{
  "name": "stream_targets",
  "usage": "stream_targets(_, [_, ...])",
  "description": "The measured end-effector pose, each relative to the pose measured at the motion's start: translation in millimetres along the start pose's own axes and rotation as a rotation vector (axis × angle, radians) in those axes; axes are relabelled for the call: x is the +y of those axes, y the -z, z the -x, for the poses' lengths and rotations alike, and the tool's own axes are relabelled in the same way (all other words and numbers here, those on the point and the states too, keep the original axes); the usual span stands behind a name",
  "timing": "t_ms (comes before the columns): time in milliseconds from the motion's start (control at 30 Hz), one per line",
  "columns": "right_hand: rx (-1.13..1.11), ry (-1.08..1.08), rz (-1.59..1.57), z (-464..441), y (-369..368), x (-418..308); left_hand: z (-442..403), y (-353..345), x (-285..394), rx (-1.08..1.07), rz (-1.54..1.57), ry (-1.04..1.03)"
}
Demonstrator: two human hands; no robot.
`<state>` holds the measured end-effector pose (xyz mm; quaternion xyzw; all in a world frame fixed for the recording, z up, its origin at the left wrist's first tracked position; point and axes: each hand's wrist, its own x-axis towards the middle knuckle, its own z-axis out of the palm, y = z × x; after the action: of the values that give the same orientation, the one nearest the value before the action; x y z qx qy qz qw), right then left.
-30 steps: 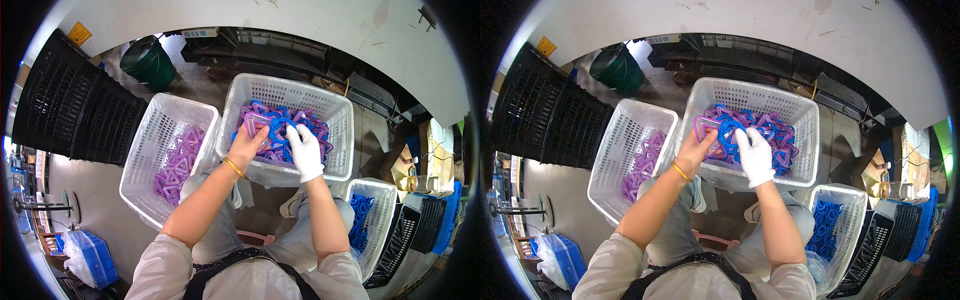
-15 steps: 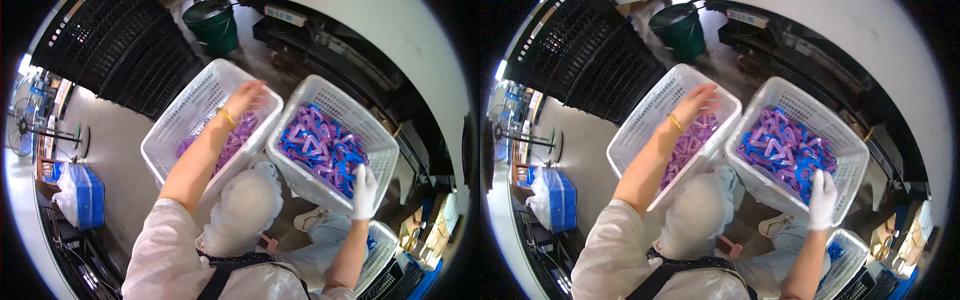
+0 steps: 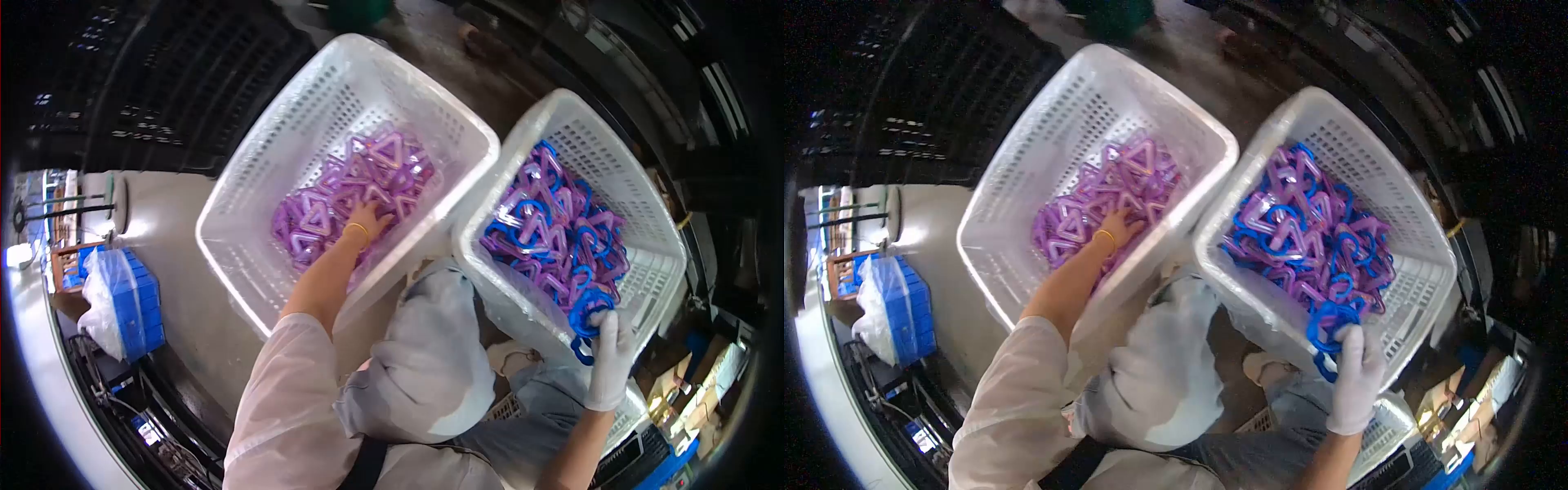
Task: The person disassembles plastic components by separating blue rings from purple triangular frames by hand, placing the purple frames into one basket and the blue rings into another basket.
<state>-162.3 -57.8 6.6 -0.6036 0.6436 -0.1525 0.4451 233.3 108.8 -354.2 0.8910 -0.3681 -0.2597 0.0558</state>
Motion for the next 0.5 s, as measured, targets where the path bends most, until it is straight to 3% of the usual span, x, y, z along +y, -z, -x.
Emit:
stream_targets(167, [-0.085, 0.018, 0.046, -1.8, -6.8, -11.9, -21.6, 6.5, 1.0, -0.332, -0.003, -0.018])
stream_targets(233, [-0.096, 0.040, 0.006, -1.1, -8.2, -13.6, -16.3, 17.5, -3.9, -0.152, -0.055, -0.071])
stream_targets(367, [-0.098, 0.085, -0.019, 4.0, -7.3, -20.4, -3.7, 62.2, -24.2, 0.364, 0.363, 0.073])
stream_targets(467, [-0.097, 0.124, -0.083, 15.9, -10.2, -32.6, 75.2, 178.2, 84.9, 0.455, 0.960, -0.114])
stream_targets(500, [-0.107, 0.152, -0.114, 19.2, -11.7, -33.7, 99.9, 198.4, 116.3, 0.373, 0.980, -0.173])
